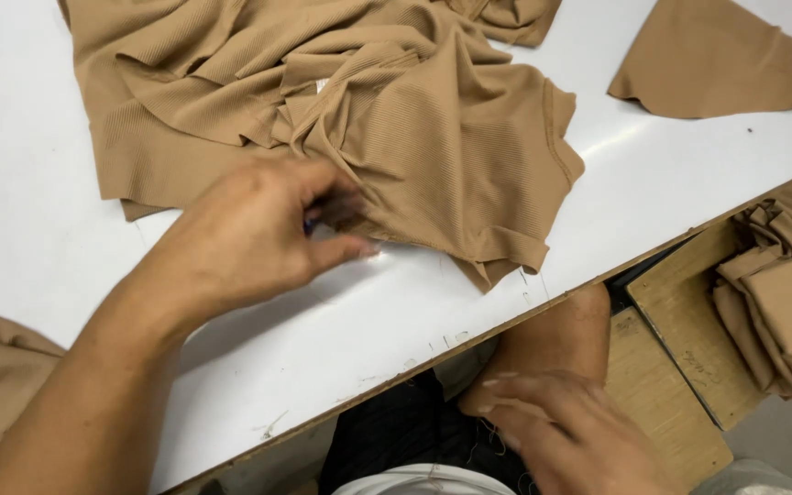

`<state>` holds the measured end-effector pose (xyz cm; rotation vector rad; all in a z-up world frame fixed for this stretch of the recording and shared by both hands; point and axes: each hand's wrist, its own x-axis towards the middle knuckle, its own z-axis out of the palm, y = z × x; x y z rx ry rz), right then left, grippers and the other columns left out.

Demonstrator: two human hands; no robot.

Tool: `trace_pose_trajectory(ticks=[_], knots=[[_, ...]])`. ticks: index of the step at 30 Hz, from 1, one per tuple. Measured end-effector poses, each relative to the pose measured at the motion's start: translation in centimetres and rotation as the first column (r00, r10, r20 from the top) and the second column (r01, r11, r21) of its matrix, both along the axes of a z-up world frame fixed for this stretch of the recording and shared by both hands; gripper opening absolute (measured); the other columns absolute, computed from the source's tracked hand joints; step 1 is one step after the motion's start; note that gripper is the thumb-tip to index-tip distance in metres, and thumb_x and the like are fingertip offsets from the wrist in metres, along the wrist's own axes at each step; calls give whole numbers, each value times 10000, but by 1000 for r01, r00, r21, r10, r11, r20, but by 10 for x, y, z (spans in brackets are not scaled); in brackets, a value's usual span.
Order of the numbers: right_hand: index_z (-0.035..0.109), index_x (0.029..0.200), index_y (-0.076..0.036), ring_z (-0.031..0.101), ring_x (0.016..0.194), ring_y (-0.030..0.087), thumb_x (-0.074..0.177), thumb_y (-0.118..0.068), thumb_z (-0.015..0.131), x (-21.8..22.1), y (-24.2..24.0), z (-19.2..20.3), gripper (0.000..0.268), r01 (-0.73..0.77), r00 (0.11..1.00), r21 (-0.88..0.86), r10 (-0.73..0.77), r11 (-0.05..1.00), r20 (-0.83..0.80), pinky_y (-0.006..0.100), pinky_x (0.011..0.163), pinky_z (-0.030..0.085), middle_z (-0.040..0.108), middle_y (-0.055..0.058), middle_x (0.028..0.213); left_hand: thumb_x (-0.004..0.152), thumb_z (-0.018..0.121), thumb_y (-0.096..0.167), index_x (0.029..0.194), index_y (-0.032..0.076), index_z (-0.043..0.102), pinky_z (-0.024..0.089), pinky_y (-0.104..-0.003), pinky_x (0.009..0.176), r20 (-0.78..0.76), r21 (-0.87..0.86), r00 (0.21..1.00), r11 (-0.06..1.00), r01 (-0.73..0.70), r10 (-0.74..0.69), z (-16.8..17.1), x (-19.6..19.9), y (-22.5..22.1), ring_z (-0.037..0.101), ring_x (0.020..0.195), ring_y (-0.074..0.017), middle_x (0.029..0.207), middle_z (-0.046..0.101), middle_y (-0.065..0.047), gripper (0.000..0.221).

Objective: Trimming excess threads from tan-colored garments using small scissors

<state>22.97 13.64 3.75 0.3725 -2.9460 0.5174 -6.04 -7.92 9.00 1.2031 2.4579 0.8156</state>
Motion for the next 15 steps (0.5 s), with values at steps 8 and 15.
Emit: trace_pose_trajectory(ticks=[8,15], knots=[[704,1070,-18,674,953,292,1002,55,506,-110,-18,42,222,-29,935,-243,-60,970,-349,365,842,547,692,157,1120,797,679,169,863,91,568,503,-492,742,-117,-244,991,969,35,-65,-9,-6,-10,660,859,-348,876,716,-99,151],[684,1270,-207,582,848,301,975,-146,617,-183,-32,-32,309,79,957,116,-43,990,-285,438,704,518,601,47,997,967,694,222,1172,70,707,489,-401,900,-118,308,971,938,-162,206,-69,-26,-5,653,993,-307,1079,664,-124,256]])
